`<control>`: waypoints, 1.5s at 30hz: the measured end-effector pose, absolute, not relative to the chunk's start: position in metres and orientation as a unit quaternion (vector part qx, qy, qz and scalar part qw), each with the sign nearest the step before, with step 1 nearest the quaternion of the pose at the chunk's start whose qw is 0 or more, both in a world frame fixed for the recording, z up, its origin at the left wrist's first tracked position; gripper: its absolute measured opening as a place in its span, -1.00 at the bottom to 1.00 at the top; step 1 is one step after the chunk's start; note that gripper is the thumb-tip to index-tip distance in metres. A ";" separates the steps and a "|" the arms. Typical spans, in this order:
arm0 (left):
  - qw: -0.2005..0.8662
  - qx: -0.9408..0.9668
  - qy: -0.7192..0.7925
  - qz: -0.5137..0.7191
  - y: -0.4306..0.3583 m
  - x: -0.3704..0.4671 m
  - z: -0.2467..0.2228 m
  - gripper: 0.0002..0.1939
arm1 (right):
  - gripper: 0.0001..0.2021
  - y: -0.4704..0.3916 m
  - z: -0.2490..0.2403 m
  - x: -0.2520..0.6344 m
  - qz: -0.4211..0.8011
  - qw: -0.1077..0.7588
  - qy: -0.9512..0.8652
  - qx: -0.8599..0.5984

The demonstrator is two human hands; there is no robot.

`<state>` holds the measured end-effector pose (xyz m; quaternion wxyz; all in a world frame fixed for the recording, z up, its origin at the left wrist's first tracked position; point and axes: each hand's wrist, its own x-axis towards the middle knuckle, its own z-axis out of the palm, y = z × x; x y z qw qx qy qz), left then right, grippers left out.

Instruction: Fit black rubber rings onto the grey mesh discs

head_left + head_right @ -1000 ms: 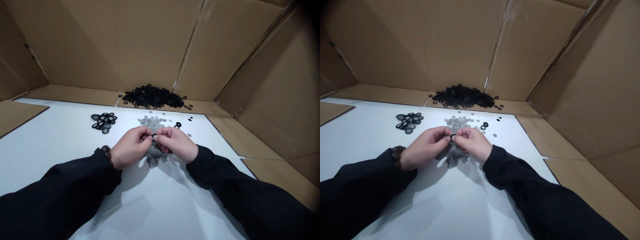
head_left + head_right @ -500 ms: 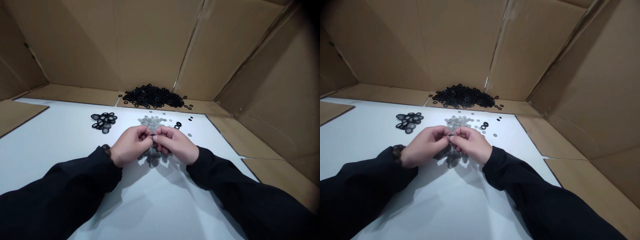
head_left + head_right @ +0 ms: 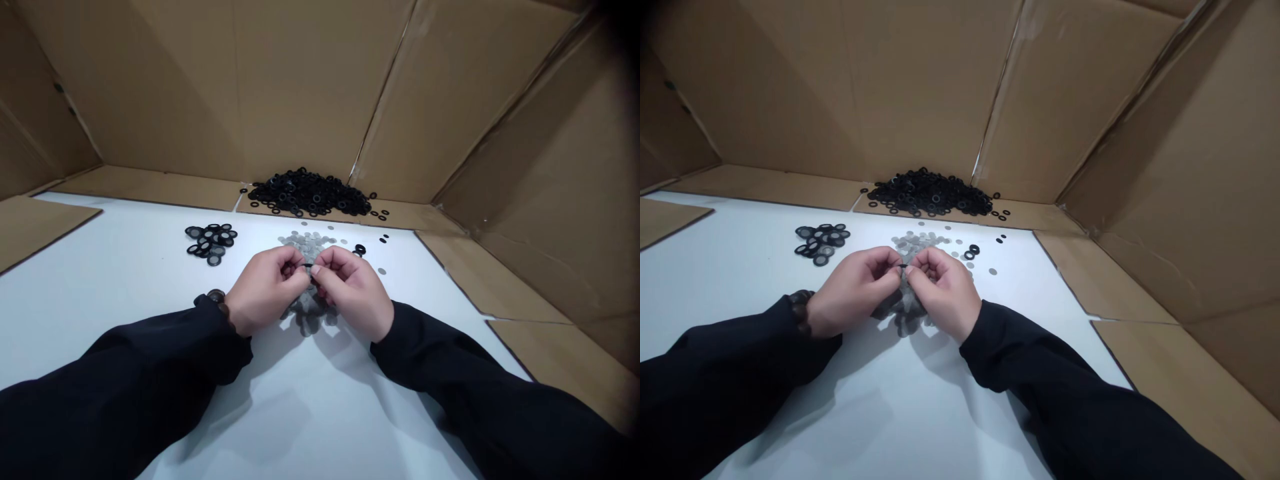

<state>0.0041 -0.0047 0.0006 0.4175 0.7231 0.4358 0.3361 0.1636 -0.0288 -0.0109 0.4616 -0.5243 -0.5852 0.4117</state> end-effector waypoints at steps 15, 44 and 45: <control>0.448 0.702 0.423 0.359 -0.002 0.003 -0.006 -0.90 | -0.76 -0.023 -0.013 0.166 0.512 0.432 -0.564 -0.483; 0.407 0.719 0.430 0.363 -0.001 0.002 -0.005 -0.88 | -0.76 -0.019 -0.009 0.164 0.524 0.461 -0.530 -0.482; 0.409 0.722 0.427 0.360 -0.001 0.002 -0.005 -0.89 | -0.76 -0.019 -0.009 0.164 0.522 0.457 -0.532 -0.485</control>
